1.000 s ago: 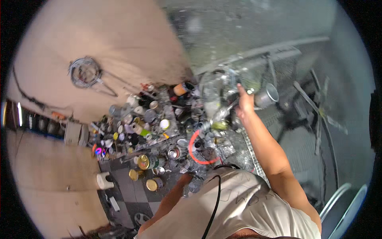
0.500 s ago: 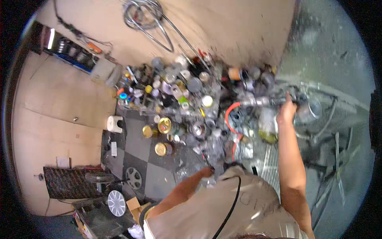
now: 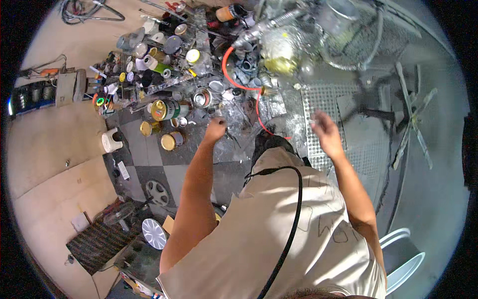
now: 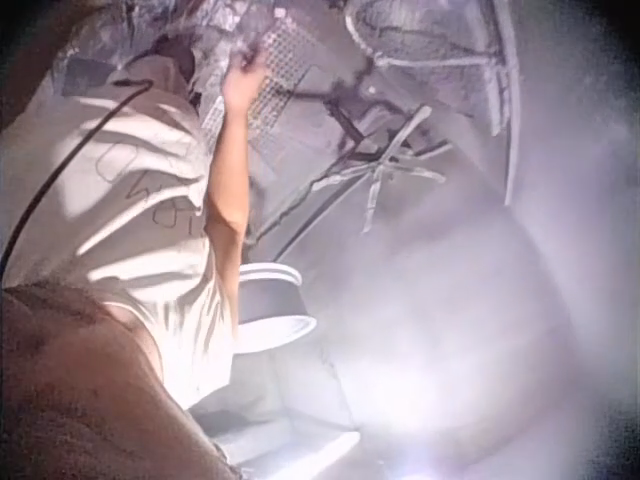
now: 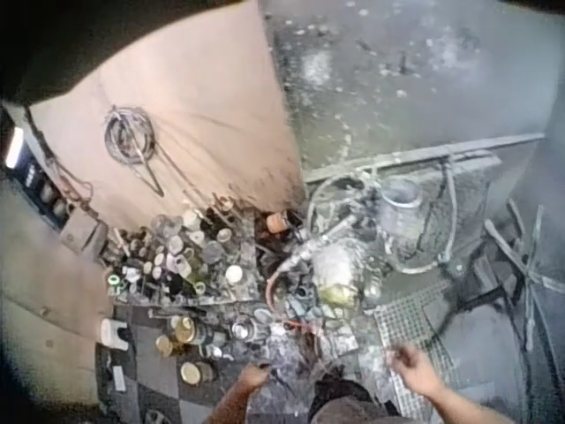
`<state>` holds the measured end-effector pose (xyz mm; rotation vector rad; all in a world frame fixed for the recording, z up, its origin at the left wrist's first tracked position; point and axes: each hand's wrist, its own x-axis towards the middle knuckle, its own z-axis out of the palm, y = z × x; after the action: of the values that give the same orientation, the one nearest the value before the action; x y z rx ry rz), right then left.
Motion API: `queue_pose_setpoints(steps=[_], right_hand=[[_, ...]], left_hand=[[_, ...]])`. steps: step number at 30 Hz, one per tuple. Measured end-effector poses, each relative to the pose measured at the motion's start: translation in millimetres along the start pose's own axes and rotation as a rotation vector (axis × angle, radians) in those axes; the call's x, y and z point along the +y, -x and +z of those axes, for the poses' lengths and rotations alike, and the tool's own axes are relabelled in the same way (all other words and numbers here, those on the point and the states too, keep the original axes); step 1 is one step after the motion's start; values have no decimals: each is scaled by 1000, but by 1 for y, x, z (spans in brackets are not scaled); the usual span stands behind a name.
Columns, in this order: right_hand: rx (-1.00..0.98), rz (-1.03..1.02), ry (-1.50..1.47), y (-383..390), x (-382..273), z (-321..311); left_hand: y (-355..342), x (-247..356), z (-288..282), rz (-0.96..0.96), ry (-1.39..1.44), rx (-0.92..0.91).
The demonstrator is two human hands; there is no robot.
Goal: Spray painting and detailing a car rim in a workshop.
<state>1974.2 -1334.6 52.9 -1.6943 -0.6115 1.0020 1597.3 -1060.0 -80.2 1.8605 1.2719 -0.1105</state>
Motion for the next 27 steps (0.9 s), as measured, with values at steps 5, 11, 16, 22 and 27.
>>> queue_pose_setpoints(steps=[5, 11, 16, 22, 27], right_hand=[[73, 389, -9, 160, 130, -55], [438, 543, -135, 308, 199, -83], [697, 418, -13, 337, 196, -79], [912, 400, -229, 326, 155, -57], [1041, 349, -467, 324, 119, -33]], left_hand=[[36, 16, 48, 108, -331, -277], [55, 23, 89, 509, -434, -502], [40, 128, 141, 757, -595, -758], [69, 389, 190, 894, -795, -1075], [113, 573, 237, 1370, -986, -1045]])
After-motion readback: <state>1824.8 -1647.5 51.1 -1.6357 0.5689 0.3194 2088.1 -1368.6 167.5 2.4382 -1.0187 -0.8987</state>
